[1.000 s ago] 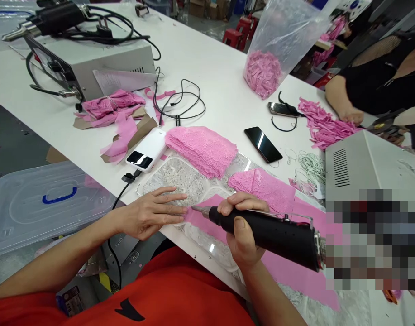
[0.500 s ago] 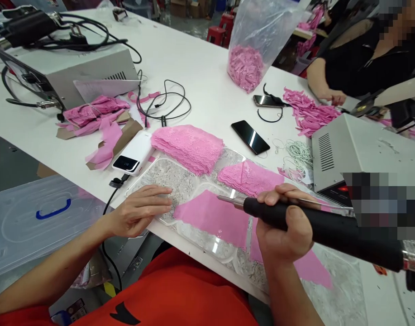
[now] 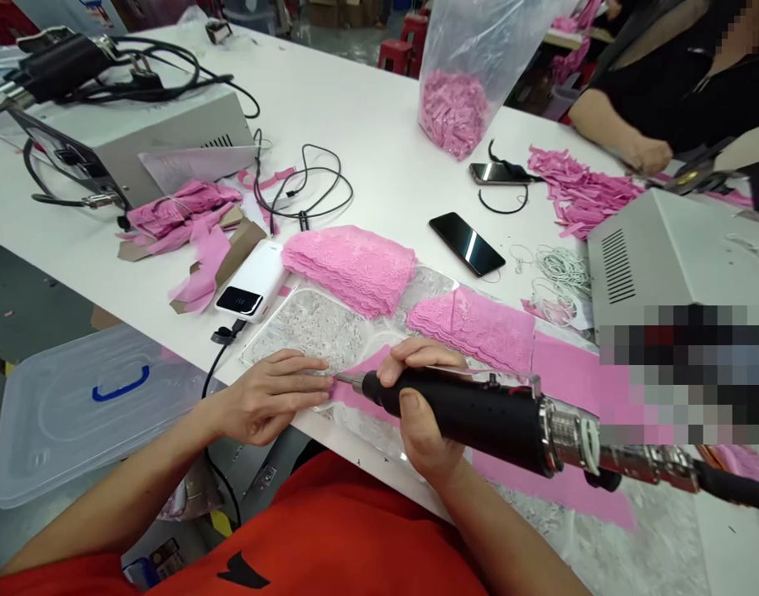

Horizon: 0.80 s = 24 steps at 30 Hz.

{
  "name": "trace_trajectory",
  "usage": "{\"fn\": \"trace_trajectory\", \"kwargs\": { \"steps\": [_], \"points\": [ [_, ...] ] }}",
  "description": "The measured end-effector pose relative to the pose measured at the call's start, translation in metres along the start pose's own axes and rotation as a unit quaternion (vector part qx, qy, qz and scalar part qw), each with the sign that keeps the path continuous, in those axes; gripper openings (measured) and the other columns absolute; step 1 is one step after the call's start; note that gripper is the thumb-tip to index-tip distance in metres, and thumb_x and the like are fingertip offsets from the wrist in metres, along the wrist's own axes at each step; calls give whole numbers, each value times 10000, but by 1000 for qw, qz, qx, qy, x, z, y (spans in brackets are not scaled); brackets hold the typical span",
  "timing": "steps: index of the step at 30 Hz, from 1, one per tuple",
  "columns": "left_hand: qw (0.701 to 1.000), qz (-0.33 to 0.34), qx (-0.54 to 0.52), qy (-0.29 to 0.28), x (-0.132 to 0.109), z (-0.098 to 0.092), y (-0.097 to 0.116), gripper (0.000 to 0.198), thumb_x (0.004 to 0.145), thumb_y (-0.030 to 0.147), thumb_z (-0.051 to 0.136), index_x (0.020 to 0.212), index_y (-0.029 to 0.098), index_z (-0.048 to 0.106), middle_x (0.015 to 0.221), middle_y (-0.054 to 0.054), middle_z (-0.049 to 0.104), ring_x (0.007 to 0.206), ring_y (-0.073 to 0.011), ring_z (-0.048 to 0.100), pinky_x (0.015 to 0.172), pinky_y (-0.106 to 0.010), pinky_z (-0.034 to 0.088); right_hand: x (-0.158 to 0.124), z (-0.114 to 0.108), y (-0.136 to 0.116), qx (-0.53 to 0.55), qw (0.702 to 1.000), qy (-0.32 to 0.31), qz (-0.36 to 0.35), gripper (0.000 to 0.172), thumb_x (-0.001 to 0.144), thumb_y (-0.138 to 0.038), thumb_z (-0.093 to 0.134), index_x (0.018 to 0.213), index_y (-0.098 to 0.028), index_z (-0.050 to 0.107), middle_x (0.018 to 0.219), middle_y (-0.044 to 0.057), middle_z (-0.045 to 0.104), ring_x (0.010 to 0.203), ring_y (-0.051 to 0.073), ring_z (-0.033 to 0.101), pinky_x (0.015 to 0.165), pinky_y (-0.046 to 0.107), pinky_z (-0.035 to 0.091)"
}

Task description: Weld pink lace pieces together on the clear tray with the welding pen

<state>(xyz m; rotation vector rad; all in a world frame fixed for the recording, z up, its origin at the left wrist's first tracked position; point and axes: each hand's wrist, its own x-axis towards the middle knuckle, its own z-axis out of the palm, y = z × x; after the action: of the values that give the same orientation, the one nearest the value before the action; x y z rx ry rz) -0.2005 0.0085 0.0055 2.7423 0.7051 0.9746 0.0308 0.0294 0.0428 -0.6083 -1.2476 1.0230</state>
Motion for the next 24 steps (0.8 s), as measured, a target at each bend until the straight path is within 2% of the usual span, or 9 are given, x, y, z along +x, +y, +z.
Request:
{"fn": "trace_trajectory", "kwargs": {
  "steps": [11,19,21,24],
  "points": [
    [1000,5,17,10,0,2,1,366,814,86,464,1146,171,591,1072,-93,744,1141,-245,640,902,-378,504,0,5,-1,-1,1000,-5,6,114,833,-265,596,941,-230,598,890,1,562,667,107,558,672,329,542],
    [1000,2,13,-7,-1,1,0,428,801,78,474,1205,175,576,1096,-86,739,1160,-238,630,914,-396,513,-5,1,3,-16,999,-35,4,93,850,-232,568,942,-237,576,898,6,563,691,124,572,678,352,540],
    [1000,-1,8,-9,-3,1,0,459,802,74,464,1235,188,564,1114,-82,734,1177,-238,621,915,-403,517,-2,0,2,-3,1000,-19,4,115,837,-245,576,952,-236,585,905,8,569,681,123,571,676,358,534],
    [1000,-7,0,-12,-3,-2,-1,505,805,66,453,1286,194,539,1153,-75,721,1212,-240,598,931,-413,518,11,-11,-7,15,998,57,-6,121,799,-254,579,913,-226,605,908,9,577,644,111,561,642,337,520]
  ]
}}
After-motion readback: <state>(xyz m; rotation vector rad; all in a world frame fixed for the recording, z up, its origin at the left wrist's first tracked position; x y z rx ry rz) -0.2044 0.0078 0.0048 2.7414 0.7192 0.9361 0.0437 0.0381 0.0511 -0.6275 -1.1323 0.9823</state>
